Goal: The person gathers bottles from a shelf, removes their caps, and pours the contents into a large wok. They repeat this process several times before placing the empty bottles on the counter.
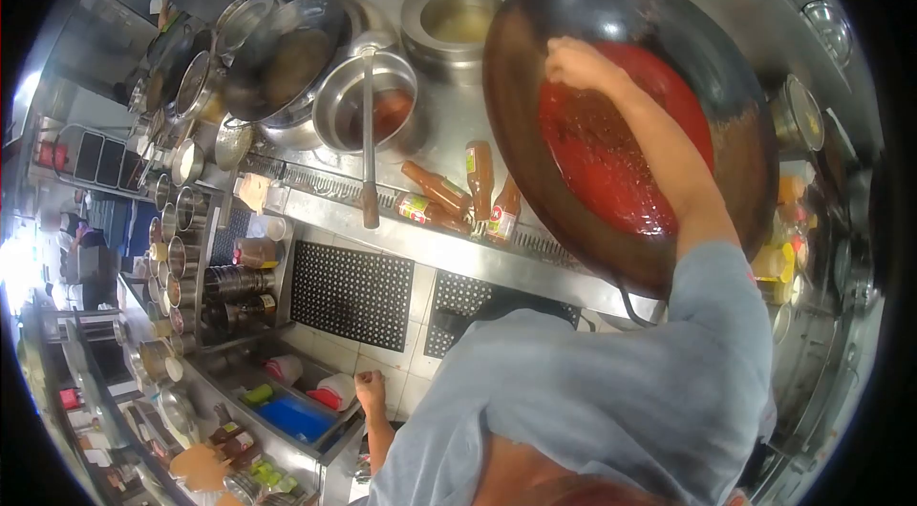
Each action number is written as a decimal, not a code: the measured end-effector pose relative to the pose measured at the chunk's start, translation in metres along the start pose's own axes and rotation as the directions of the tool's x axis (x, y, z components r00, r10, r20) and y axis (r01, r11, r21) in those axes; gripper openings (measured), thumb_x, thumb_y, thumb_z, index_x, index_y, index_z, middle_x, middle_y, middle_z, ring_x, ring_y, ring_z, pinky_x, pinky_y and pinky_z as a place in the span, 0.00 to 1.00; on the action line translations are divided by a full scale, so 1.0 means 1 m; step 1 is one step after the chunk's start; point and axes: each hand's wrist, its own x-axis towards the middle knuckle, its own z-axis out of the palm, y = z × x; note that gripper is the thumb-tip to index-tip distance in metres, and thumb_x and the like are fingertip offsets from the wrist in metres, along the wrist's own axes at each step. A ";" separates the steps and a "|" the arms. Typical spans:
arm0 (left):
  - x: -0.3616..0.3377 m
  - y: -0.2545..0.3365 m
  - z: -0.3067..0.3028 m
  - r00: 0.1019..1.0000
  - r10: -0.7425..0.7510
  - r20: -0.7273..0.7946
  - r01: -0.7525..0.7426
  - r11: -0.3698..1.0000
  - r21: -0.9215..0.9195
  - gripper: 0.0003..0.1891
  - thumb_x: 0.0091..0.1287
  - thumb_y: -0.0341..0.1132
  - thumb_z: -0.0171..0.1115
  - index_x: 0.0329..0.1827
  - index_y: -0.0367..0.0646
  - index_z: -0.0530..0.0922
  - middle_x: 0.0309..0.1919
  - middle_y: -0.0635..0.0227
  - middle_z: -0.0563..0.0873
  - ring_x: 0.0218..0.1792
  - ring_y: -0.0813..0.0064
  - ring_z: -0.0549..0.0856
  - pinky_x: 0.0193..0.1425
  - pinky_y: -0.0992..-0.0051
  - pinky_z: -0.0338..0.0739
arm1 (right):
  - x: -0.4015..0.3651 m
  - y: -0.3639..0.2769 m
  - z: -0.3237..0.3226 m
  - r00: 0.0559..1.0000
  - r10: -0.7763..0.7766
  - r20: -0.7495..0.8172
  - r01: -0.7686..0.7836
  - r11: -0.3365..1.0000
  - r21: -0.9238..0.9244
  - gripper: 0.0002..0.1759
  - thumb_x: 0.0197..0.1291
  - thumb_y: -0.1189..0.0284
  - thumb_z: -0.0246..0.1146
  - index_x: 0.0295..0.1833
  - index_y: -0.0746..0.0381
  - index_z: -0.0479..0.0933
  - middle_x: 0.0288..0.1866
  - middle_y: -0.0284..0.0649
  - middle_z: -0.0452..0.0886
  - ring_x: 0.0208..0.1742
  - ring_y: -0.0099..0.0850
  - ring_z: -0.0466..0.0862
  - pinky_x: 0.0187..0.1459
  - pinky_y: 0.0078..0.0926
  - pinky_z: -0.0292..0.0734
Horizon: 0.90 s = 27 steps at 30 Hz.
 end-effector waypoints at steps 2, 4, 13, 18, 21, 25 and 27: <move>-0.001 -0.005 -0.002 1.000 0.023 0.017 -0.021 0.997 -0.068 0.17 0.61 0.37 0.68 0.46 0.35 0.77 0.35 0.58 0.85 0.30 0.72 0.83 0.35 0.70 0.79 | 0.011 -0.005 -0.029 0.995 0.049 -0.082 -0.041 0.995 0.095 0.07 0.51 0.72 0.72 0.38 0.59 0.88 0.40 0.43 0.81 0.48 0.46 0.82 0.49 0.43 0.78; 0.004 -0.031 -0.002 0.999 0.033 0.021 -0.030 0.990 -0.138 0.16 0.60 0.36 0.68 0.46 0.35 0.76 0.33 0.59 0.85 0.28 0.72 0.83 0.32 0.70 0.78 | 0.034 0.001 -0.042 0.992 0.050 -0.113 -0.041 0.996 0.078 0.07 0.52 0.73 0.70 0.38 0.59 0.88 0.39 0.45 0.82 0.47 0.47 0.83 0.49 0.44 0.78; 0.009 -0.072 -0.008 0.947 -0.317 0.056 0.311 0.946 0.094 0.13 0.62 0.34 0.67 0.42 0.33 0.79 0.29 0.64 0.84 0.25 0.71 0.84 0.28 0.72 0.77 | 0.248 -0.059 -0.121 0.950 0.127 -0.286 -0.123 0.992 0.035 0.11 0.58 0.68 0.63 0.39 0.63 0.86 0.44 0.53 0.86 0.47 0.52 0.85 0.49 0.48 0.79; 0.034 0.051 -0.030 0.882 -0.368 0.295 0.352 0.930 0.106 0.14 0.67 0.39 0.66 0.43 0.34 0.80 0.29 0.63 0.85 0.28 0.72 0.85 0.28 0.72 0.77 | 0.378 0.024 0.045 0.862 0.302 -0.406 -0.355 0.933 -0.059 0.18 0.65 0.61 0.59 0.42 0.65 0.84 0.47 0.57 0.85 0.49 0.56 0.83 0.52 0.52 0.78; 0.062 0.040 -0.017 0.891 -0.383 0.242 0.436 0.871 -0.228 0.18 0.69 0.42 0.65 0.47 0.33 0.80 0.31 0.61 0.87 0.30 0.71 0.86 0.29 0.71 0.78 | 0.356 -0.004 0.099 0.911 0.401 -0.092 -0.399 0.916 0.039 0.16 0.65 0.68 0.57 0.46 0.67 0.84 0.51 0.59 0.84 0.55 0.54 0.84 0.57 0.51 0.78; 0.074 0.011 -0.025 0.816 -0.530 0.232 0.573 0.794 -0.201 0.18 0.69 0.42 0.65 0.49 0.33 0.79 0.33 0.61 0.87 0.31 0.71 0.86 0.30 0.70 0.79 | 0.334 0.023 0.139 0.672 0.724 0.155 -0.718 0.688 -0.102 0.21 0.69 0.59 0.57 0.57 0.60 0.83 0.60 0.47 0.84 0.62 0.48 0.83 0.63 0.49 0.76; 0.074 0.012 -0.028 0.780 -0.576 0.243 0.619 0.768 -0.168 0.18 0.69 0.41 0.65 0.50 0.34 0.79 0.33 0.61 0.87 0.31 0.71 0.87 0.31 0.70 0.79 | 0.334 0.046 0.166 0.540 0.826 0.163 -0.783 0.564 -0.261 0.27 0.65 0.50 0.61 0.61 0.56 0.82 0.63 0.43 0.83 0.64 0.43 0.82 0.66 0.47 0.73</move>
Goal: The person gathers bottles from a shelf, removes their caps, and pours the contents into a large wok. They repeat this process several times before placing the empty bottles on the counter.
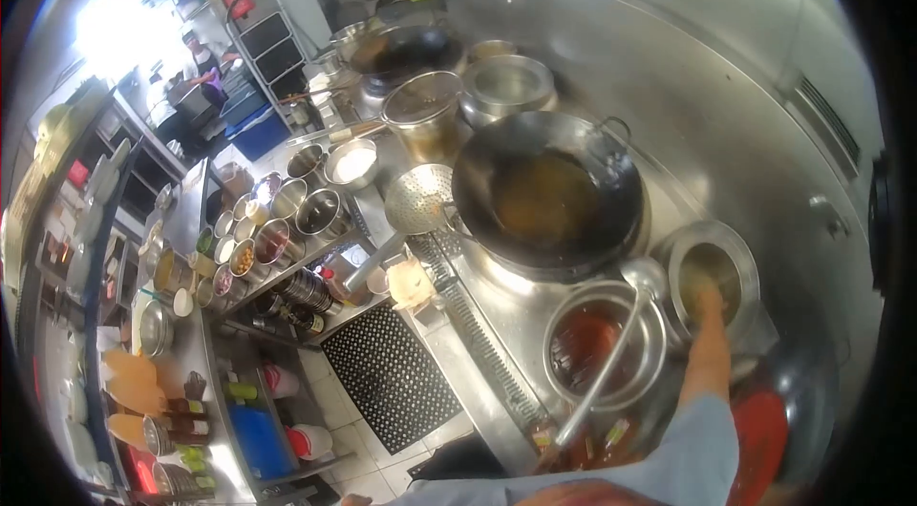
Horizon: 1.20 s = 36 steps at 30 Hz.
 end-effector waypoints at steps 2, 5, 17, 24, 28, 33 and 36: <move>-0.003 -0.001 0.001 0.999 -0.052 -0.005 0.052 0.999 -0.001 0.18 0.70 0.41 0.64 0.51 0.34 0.78 0.34 0.61 0.87 0.32 0.71 0.87 0.31 0.70 0.79 | -0.003 0.000 -0.001 1.000 -0.014 0.015 0.014 0.998 -0.065 0.27 0.65 0.51 0.61 0.63 0.55 0.81 0.65 0.43 0.82 0.66 0.43 0.80 0.68 0.47 0.71; -0.005 -0.001 0.002 0.996 -0.087 -0.011 0.087 0.996 -0.001 0.18 0.70 0.41 0.64 0.52 0.34 0.78 0.35 0.61 0.87 0.32 0.71 0.87 0.32 0.69 0.80 | 0.004 -0.003 0.007 0.998 -0.062 0.007 0.063 0.994 -0.091 0.28 0.65 0.53 0.61 0.66 0.54 0.79 0.67 0.45 0.80 0.68 0.43 0.78 0.70 0.47 0.69; 0.092 0.025 0.011 0.995 0.031 0.090 -0.034 0.999 0.034 0.18 0.71 0.40 0.63 0.57 0.36 0.76 0.40 0.61 0.88 0.35 0.71 0.87 0.36 0.67 0.81 | 0.089 -0.009 -0.044 0.846 -0.507 -0.166 0.517 0.702 0.490 0.12 0.64 0.64 0.64 0.46 0.60 0.82 0.44 0.42 0.83 0.46 0.37 0.81 0.47 0.38 0.75; 0.127 0.023 -0.013 0.766 0.507 0.395 -0.580 0.810 0.084 0.20 0.70 0.36 0.63 0.59 0.34 0.72 0.43 0.56 0.86 0.35 0.62 0.87 0.35 0.62 0.81 | -0.095 -0.005 -0.255 0.796 -0.533 -0.288 0.436 0.174 0.883 0.23 0.56 0.66 0.72 0.57 0.61 0.82 0.47 0.35 0.88 0.49 0.26 0.84 0.51 0.28 0.73; 0.110 0.003 -0.006 0.910 0.332 0.249 -0.381 0.905 0.188 0.19 0.68 0.37 0.63 0.56 0.34 0.74 0.42 0.55 0.87 0.37 0.60 0.87 0.37 0.61 0.81 | -0.175 0.017 -0.302 0.716 -0.594 -0.368 0.567 0.187 0.802 0.21 0.57 0.68 0.71 0.56 0.62 0.80 0.47 0.37 0.89 0.43 0.22 0.85 0.42 0.22 0.68; 0.090 -0.040 -0.015 0.920 0.350 0.177 -0.378 0.911 0.164 0.19 0.66 0.39 0.64 0.52 0.34 0.77 0.41 0.54 0.87 0.38 0.58 0.87 0.40 0.60 0.81 | -0.254 0.046 -0.313 0.600 -0.662 -0.450 0.697 0.156 0.700 0.16 0.57 0.70 0.70 0.50 0.63 0.80 0.44 0.40 0.89 0.40 0.24 0.86 0.43 0.24 0.72; 0.078 -0.071 -0.028 0.924 0.359 0.132 -0.377 0.914 0.149 0.18 0.64 0.41 0.65 0.50 0.34 0.79 0.40 0.53 0.88 0.39 0.56 0.87 0.42 0.59 0.81 | -0.287 0.060 -0.309 0.493 -0.734 -0.467 0.736 0.065 0.674 0.13 0.58 0.72 0.69 0.46 0.65 0.80 0.41 0.41 0.89 0.38 0.26 0.86 0.46 0.27 0.78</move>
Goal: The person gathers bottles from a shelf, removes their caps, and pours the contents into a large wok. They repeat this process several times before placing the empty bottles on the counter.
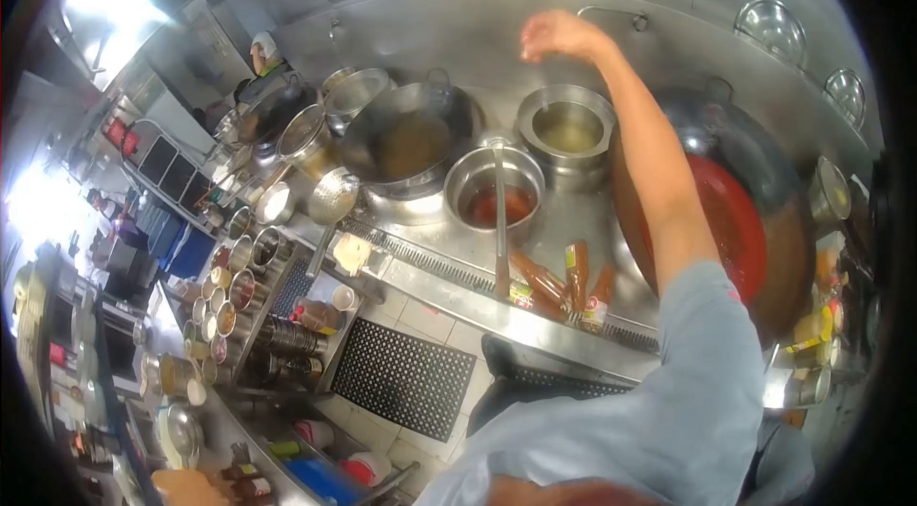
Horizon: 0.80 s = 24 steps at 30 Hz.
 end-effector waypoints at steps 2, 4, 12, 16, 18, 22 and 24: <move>-0.019 -0.023 -0.005 1.000 -0.003 -0.029 0.002 1.000 -0.007 0.18 0.64 0.41 0.65 0.48 0.35 0.80 0.39 0.52 0.88 0.39 0.55 0.87 0.43 0.58 0.81 | -0.020 -0.013 0.009 0.999 0.002 -0.052 -0.004 1.000 -0.031 0.10 0.58 0.73 0.68 0.44 0.65 0.81 0.40 0.42 0.88 0.37 0.27 0.87 0.47 0.29 0.80; -0.037 -0.048 -0.012 0.998 0.002 -0.063 -0.002 1.000 -0.005 0.18 0.63 0.42 0.66 0.47 0.35 0.81 0.39 0.51 0.88 0.40 0.54 0.87 0.44 0.58 0.81 | -0.047 -0.024 0.023 0.991 -0.003 -0.134 -0.018 0.988 -0.152 0.09 0.58 0.72 0.67 0.42 0.65 0.81 0.38 0.43 0.88 0.37 0.29 0.87 0.46 0.31 0.81; -0.097 -0.210 -0.036 0.877 0.254 -0.407 -0.118 0.937 0.328 0.19 0.59 0.45 0.67 0.41 0.35 0.85 0.37 0.49 0.89 0.42 0.51 0.88 0.48 0.56 0.82 | -0.235 0.188 0.250 0.838 0.045 -0.543 -0.322 0.845 -0.427 0.23 0.64 0.73 0.63 0.64 0.64 0.77 0.56 0.50 0.86 0.58 0.46 0.85 0.61 0.43 0.77; -0.172 -0.132 -0.064 0.751 0.019 -0.660 0.030 0.998 0.063 0.24 0.60 0.52 0.68 0.33 0.32 0.85 0.33 0.42 0.87 0.40 0.45 0.87 0.45 0.52 0.80 | -0.289 0.245 0.255 0.927 0.244 -0.283 -0.374 0.632 -0.679 0.24 0.56 0.57 0.67 0.50 0.66 0.84 0.47 0.54 0.88 0.46 0.53 0.87 0.50 0.48 0.81; -0.213 -0.114 -0.092 0.715 -0.103 -0.692 -0.077 0.972 -0.224 0.23 0.59 0.49 0.70 0.36 0.32 0.85 0.31 0.46 0.88 0.38 0.50 0.88 0.46 0.56 0.81 | -0.276 0.216 0.247 0.844 0.072 -0.532 -0.444 0.651 -0.616 0.20 0.63 0.55 0.63 0.43 0.62 0.86 0.42 0.48 0.89 0.42 0.51 0.88 0.46 0.49 0.81; -0.240 -0.115 -0.167 0.527 -0.095 -0.845 -0.247 0.934 -0.259 0.26 0.60 0.42 0.73 0.57 0.34 0.80 0.50 0.45 0.85 0.51 0.55 0.87 0.56 0.61 0.80 | -0.213 0.045 0.322 0.827 -0.075 -0.557 -0.360 0.690 -0.628 0.24 0.73 0.53 0.60 0.51 0.64 0.84 0.47 0.46 0.89 0.46 0.44 0.88 0.49 0.40 0.81; -0.239 -0.109 -0.209 0.402 -0.060 -0.914 -0.398 0.887 -0.233 0.35 0.60 0.39 0.74 0.70 0.36 0.72 0.63 0.44 0.79 0.60 0.53 0.83 0.62 0.63 0.78 | -0.181 0.004 0.403 0.865 -0.202 -0.460 -0.056 0.871 -0.488 0.21 0.73 0.57 0.61 0.48 0.65 0.84 0.46 0.48 0.88 0.46 0.43 0.87 0.50 0.36 0.81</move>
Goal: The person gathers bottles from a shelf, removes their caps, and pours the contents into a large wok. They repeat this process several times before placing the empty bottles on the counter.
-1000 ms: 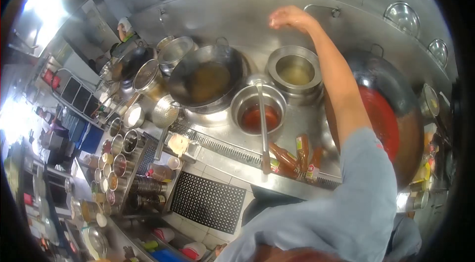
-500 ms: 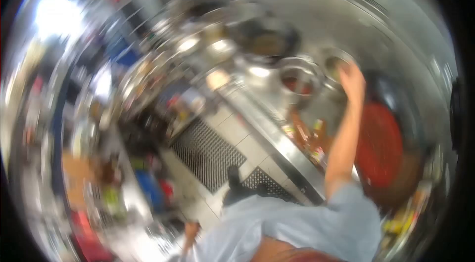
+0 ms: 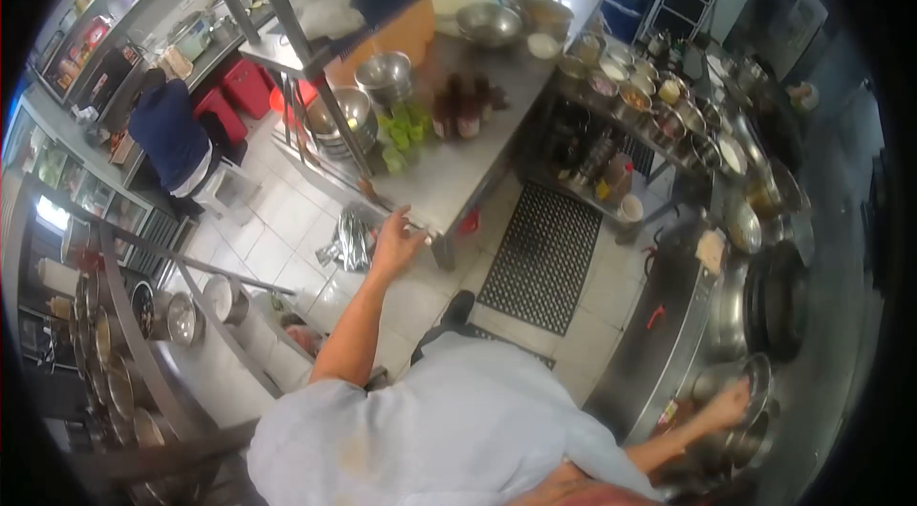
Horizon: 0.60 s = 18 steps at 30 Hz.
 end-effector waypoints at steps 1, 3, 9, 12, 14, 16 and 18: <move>0.026 0.006 0.000 0.999 0.054 -0.004 -0.054 0.997 -0.056 0.38 0.60 0.39 0.74 0.73 0.37 0.68 0.67 0.44 0.76 0.63 0.52 0.81 0.65 0.63 0.76 | -0.008 -0.042 0.044 0.997 -0.059 0.042 0.050 0.982 0.183 0.17 0.73 0.61 0.61 0.46 0.66 0.83 0.47 0.49 0.88 0.46 0.41 0.87 0.51 0.33 0.80; 0.093 0.017 0.005 0.986 0.164 -0.013 -0.164 0.974 -0.158 0.45 0.60 0.39 0.75 0.78 0.39 0.60 0.73 0.43 0.69 0.69 0.49 0.76 0.69 0.63 0.73 | -0.036 -0.100 0.160 0.850 -0.194 0.490 0.123 0.977 0.173 0.14 0.66 0.69 0.62 0.51 0.65 0.83 0.43 0.49 0.88 0.45 0.43 0.87 0.52 0.38 0.81; 0.237 0.002 0.077 0.986 0.147 -0.080 -0.147 0.989 0.004 0.49 0.56 0.33 0.75 0.79 0.37 0.55 0.71 0.43 0.70 0.71 0.48 0.73 0.73 0.61 0.70 | -0.243 -0.411 0.255 0.215 -0.628 0.748 0.158 0.778 0.607 0.42 0.53 0.64 0.74 0.73 0.67 0.69 0.61 0.59 0.81 0.58 0.46 0.85 0.57 0.37 0.80; 0.275 0.017 0.094 0.951 0.234 -0.202 -0.248 0.968 -0.045 0.49 0.54 0.29 0.73 0.79 0.35 0.55 0.70 0.43 0.71 0.70 0.47 0.73 0.75 0.59 0.68 | -0.301 -0.511 0.311 0.196 -0.766 0.612 0.132 0.639 0.758 0.51 0.49 0.62 0.77 0.76 0.68 0.63 0.72 0.60 0.72 0.69 0.49 0.77 0.67 0.37 0.74; 0.293 0.008 0.102 0.967 0.188 -0.170 -0.199 0.979 -0.049 0.47 0.53 0.30 0.73 0.77 0.33 0.58 0.70 0.44 0.72 0.70 0.46 0.72 0.76 0.58 0.67 | -0.324 -0.557 0.327 0.205 -0.697 0.687 -0.112 0.681 0.724 0.54 0.48 0.64 0.77 0.79 0.65 0.59 0.73 0.59 0.70 0.75 0.51 0.69 0.74 0.39 0.65; 0.298 0.003 0.107 0.955 0.229 -0.188 -0.240 0.970 -0.035 0.45 0.52 0.32 0.74 0.74 0.32 0.62 0.68 0.44 0.73 0.69 0.45 0.72 0.74 0.56 0.67 | -0.353 -0.578 0.372 0.321 -0.782 0.534 -0.247 0.475 0.845 0.50 0.47 0.69 0.77 0.76 0.66 0.61 0.69 0.56 0.75 0.71 0.47 0.74 0.70 0.40 0.69; 0.280 0.023 0.100 0.953 0.223 -0.204 -0.207 0.973 0.098 0.43 0.52 0.33 0.76 0.72 0.32 0.64 0.65 0.46 0.74 0.67 0.44 0.71 0.73 0.55 0.67 | -0.366 -0.591 0.376 0.376 -0.709 0.596 -0.431 0.436 0.790 0.43 0.47 0.70 0.77 0.69 0.67 0.68 0.64 0.54 0.77 0.68 0.45 0.76 0.68 0.41 0.71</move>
